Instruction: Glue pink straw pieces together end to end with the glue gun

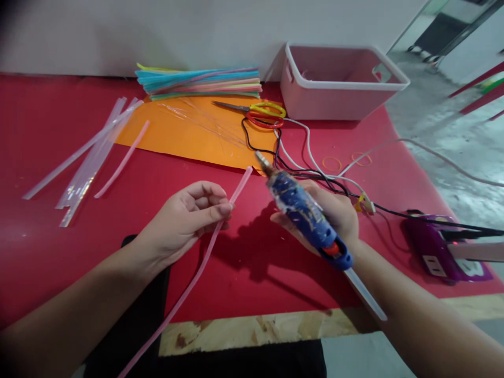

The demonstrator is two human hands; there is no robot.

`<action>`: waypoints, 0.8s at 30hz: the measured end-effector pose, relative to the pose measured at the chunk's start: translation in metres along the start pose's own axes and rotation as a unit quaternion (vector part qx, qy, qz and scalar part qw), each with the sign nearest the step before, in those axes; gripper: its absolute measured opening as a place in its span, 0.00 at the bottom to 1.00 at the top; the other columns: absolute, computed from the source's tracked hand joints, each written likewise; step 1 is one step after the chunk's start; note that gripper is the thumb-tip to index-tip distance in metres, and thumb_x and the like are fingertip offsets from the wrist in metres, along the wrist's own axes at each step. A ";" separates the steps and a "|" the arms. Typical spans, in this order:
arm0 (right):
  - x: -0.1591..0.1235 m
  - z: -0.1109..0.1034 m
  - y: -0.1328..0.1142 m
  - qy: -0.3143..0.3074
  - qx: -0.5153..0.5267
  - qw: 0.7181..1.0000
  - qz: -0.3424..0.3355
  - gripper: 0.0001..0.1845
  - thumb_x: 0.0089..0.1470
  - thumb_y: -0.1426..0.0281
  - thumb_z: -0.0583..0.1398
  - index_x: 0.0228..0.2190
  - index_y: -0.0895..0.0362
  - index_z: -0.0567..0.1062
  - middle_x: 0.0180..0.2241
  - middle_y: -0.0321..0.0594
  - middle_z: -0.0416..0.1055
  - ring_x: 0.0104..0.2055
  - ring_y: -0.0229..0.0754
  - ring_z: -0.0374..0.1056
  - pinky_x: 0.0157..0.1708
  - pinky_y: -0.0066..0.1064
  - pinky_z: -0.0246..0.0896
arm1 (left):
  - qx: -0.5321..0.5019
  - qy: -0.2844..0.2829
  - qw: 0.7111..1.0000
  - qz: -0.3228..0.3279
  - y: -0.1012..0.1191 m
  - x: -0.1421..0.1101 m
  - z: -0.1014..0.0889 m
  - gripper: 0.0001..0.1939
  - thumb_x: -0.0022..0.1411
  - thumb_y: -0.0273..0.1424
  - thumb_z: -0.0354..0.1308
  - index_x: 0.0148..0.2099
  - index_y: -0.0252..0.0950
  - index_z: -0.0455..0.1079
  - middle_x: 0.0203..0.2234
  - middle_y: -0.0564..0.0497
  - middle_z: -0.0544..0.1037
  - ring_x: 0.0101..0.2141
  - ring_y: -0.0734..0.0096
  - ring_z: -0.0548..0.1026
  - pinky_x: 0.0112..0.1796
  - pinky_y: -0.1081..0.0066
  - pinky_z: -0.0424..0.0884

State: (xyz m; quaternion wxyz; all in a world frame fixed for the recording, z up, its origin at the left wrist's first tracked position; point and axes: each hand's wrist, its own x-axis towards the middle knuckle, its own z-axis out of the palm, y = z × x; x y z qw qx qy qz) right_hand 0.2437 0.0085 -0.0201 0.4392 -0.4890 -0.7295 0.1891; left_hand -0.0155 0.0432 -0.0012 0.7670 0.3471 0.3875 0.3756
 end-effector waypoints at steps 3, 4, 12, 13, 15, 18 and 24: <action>0.005 -0.004 -0.005 -0.045 -0.029 0.995 -0.086 0.11 0.51 0.75 0.67 0.30 0.50 0.71 0.24 0.33 0.66 0.26 0.39 0.63 0.27 0.35 0.62 | -0.042 -0.003 0.999 0.000 0.000 0.000 -0.002 0.17 0.48 0.27 0.77 0.36 0.34 0.73 0.27 0.57 0.79 0.27 0.79 0.78 0.32 0.77 0.78; 0.007 -0.004 -0.005 -0.060 -0.036 0.991 -0.115 0.11 0.51 0.76 0.66 0.31 0.50 0.69 0.24 0.33 0.64 0.26 0.39 0.61 0.28 0.35 0.61 | -0.051 -0.005 0.999 0.000 0.000 0.000 -0.002 0.16 0.48 0.26 0.77 0.36 0.34 0.73 0.27 0.56 0.80 0.27 0.79 0.79 0.32 0.78 0.78; 0.016 -0.005 0.003 -0.116 -0.071 0.967 -0.218 0.09 0.54 0.73 0.62 0.37 0.51 0.69 0.27 0.36 0.70 0.28 0.41 0.66 0.35 0.40 0.64 | -0.074 -0.017 0.997 -0.005 0.004 -0.001 0.002 0.16 0.46 0.22 0.77 0.33 0.33 0.72 0.25 0.57 0.80 0.23 0.80 0.78 0.29 0.79 0.78; 0.016 -0.005 0.004 -0.119 -0.072 0.965 -0.220 0.09 0.54 0.73 0.62 0.38 0.51 0.70 0.28 0.36 0.72 0.29 0.41 0.67 0.36 0.40 0.64 | -0.076 -0.018 0.997 -0.006 0.005 -0.001 0.003 0.16 0.47 0.22 0.76 0.33 0.33 0.72 0.25 0.57 0.80 0.23 0.80 0.78 0.29 0.79 0.79; 0.015 -0.006 0.003 -0.127 -0.069 0.964 -0.224 0.10 0.55 0.73 0.62 0.39 0.51 0.70 0.29 0.37 0.73 0.29 0.41 0.68 0.36 0.40 0.64 | -0.081 -0.023 0.996 -0.008 0.005 -0.002 0.003 0.15 0.48 0.22 0.76 0.33 0.34 0.71 0.24 0.58 0.80 0.23 0.80 0.78 0.30 0.79 0.79; 0.015 -0.007 0.003 -0.131 -0.068 0.963 -0.225 0.08 0.57 0.72 0.62 0.39 0.51 0.70 0.29 0.37 0.74 0.29 0.41 0.68 0.36 0.41 0.64 | -0.084 -0.033 0.996 -0.001 0.005 -0.002 0.003 0.14 0.50 0.22 0.74 0.33 0.34 0.71 0.24 0.58 0.80 0.23 0.80 0.78 0.30 0.78 0.80; 0.014 -0.006 0.003 -0.121 -0.077 0.967 -0.209 0.03 0.60 0.70 0.60 0.37 0.50 0.71 0.27 0.37 0.72 0.28 0.42 0.68 0.38 0.43 0.64 | -0.060 -0.037 0.997 0.035 0.003 -0.002 0.001 0.14 0.51 0.23 0.74 0.33 0.34 0.71 0.24 0.59 0.79 0.23 0.80 0.79 0.29 0.80 0.77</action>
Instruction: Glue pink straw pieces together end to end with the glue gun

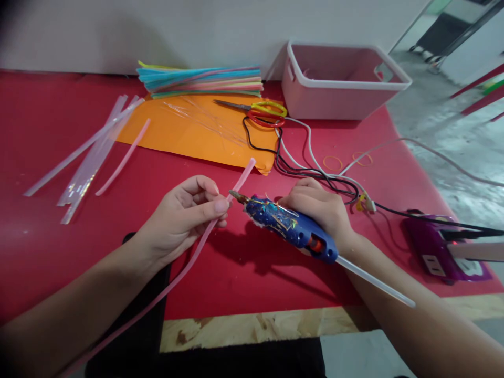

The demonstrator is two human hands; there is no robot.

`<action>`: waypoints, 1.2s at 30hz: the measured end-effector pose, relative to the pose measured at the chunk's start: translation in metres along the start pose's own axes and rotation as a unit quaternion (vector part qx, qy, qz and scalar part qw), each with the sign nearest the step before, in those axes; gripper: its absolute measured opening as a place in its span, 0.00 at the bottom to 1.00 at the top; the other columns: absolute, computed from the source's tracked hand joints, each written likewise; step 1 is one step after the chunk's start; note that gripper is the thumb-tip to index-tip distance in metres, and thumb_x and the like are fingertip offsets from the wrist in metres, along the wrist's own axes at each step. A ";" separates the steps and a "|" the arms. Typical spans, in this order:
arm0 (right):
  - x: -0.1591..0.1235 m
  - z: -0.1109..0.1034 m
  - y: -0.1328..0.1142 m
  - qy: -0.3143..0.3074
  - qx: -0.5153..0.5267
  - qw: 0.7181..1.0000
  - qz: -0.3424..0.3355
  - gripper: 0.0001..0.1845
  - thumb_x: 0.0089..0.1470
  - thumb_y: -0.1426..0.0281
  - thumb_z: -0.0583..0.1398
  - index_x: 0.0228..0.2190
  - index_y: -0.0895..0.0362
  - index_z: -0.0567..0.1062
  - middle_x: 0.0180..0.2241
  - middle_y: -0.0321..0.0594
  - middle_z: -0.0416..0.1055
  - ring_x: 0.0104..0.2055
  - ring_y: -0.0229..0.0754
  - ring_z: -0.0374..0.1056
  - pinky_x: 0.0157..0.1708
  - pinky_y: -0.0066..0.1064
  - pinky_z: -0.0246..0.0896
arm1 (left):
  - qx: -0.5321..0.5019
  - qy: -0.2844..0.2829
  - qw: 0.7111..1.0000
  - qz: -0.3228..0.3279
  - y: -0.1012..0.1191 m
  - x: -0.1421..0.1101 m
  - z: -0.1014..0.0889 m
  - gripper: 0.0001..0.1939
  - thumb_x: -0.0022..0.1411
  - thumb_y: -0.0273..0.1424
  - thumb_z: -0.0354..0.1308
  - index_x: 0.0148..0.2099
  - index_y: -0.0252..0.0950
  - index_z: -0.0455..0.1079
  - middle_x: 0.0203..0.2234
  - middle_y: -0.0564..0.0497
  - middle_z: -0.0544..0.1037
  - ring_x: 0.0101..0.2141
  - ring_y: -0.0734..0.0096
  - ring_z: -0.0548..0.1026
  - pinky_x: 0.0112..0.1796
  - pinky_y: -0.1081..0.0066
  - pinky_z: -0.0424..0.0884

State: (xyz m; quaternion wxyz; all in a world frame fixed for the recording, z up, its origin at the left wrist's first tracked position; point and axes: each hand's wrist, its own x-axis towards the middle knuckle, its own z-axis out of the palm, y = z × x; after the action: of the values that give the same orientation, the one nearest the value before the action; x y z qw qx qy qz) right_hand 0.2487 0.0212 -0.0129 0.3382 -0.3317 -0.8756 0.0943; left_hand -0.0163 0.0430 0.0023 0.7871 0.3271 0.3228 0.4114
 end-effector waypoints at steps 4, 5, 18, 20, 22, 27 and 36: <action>0.000 0.000 0.001 0.004 -0.003 1.000 0.005 0.03 0.60 0.69 0.60 0.37 0.50 0.71 0.27 0.37 0.72 0.29 0.43 0.68 0.37 0.42 0.62 | 0.018 0.011 1.000 0.010 -0.001 0.000 0.000 0.15 0.50 0.25 0.75 0.33 0.35 0.70 0.24 0.59 0.78 0.24 0.80 0.79 0.30 0.79 0.78; 0.001 0.000 0.001 0.003 -0.001 1.000 0.005 0.02 0.60 0.69 0.60 0.37 0.50 0.72 0.26 0.36 0.71 0.28 0.42 0.68 0.37 0.41 0.62 | 0.022 0.012 1.000 0.009 0.000 0.000 0.000 0.16 0.50 0.26 0.76 0.33 0.35 0.70 0.24 0.59 0.78 0.24 0.80 0.78 0.30 0.79 0.77; 0.003 -0.001 0.000 0.005 -0.014 1.000 -0.014 0.03 0.59 0.68 0.61 0.36 0.51 0.72 0.24 0.35 0.69 0.26 0.41 0.66 0.35 0.40 0.62 | 0.023 0.014 1.000 0.016 0.001 0.000 0.000 0.17 0.49 0.27 0.76 0.33 0.35 0.69 0.24 0.59 0.79 0.23 0.80 0.78 0.29 0.80 0.77; 0.003 -0.001 0.001 0.013 -0.023 1.000 -0.017 0.05 0.56 0.69 0.62 0.34 0.51 0.70 0.24 0.35 0.68 0.26 0.40 0.66 0.34 0.40 0.62 | 0.019 0.014 1.000 0.019 0.001 0.000 0.000 0.17 0.48 0.27 0.77 0.33 0.35 0.69 0.23 0.59 0.78 0.24 0.80 0.78 0.29 0.80 0.77; 0.003 -0.001 0.002 0.015 -0.022 1.000 -0.016 0.05 0.55 0.71 0.62 0.34 0.51 0.70 0.24 0.35 0.69 0.26 0.40 0.66 0.34 0.40 0.63 | 0.020 0.015 1.000 0.019 0.001 0.000 0.000 0.17 0.49 0.27 0.77 0.33 0.35 0.69 0.24 0.59 0.78 0.24 0.80 0.78 0.30 0.80 0.77; 0.002 0.000 0.002 0.003 -0.012 1.000 -0.010 0.04 0.57 0.68 0.61 0.37 0.50 0.72 0.25 0.35 0.71 0.26 0.41 0.67 0.35 0.42 0.63 | 0.026 0.017 0.999 0.019 0.001 0.000 -0.001 0.16 0.51 0.27 0.75 0.33 0.35 0.69 0.24 0.59 0.78 0.24 0.80 0.78 0.29 0.80 0.76; 0.001 0.000 0.000 0.011 -0.013 1.000 -0.006 0.06 0.53 0.72 0.62 0.34 0.50 0.71 0.25 0.35 0.72 0.26 0.41 0.67 0.34 0.42 0.62 | 0.029 0.019 0.999 0.023 0.002 0.000 -0.001 0.16 0.50 0.27 0.76 0.33 0.36 0.69 0.23 0.59 0.78 0.24 0.80 0.78 0.29 0.80 0.76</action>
State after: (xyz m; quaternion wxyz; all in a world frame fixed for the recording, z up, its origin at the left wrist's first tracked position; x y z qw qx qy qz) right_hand 0.2481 0.0223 -0.0127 0.3438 -0.3319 -0.8750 0.0777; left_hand -0.0178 0.0437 0.0032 0.7615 0.3497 0.3418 0.4254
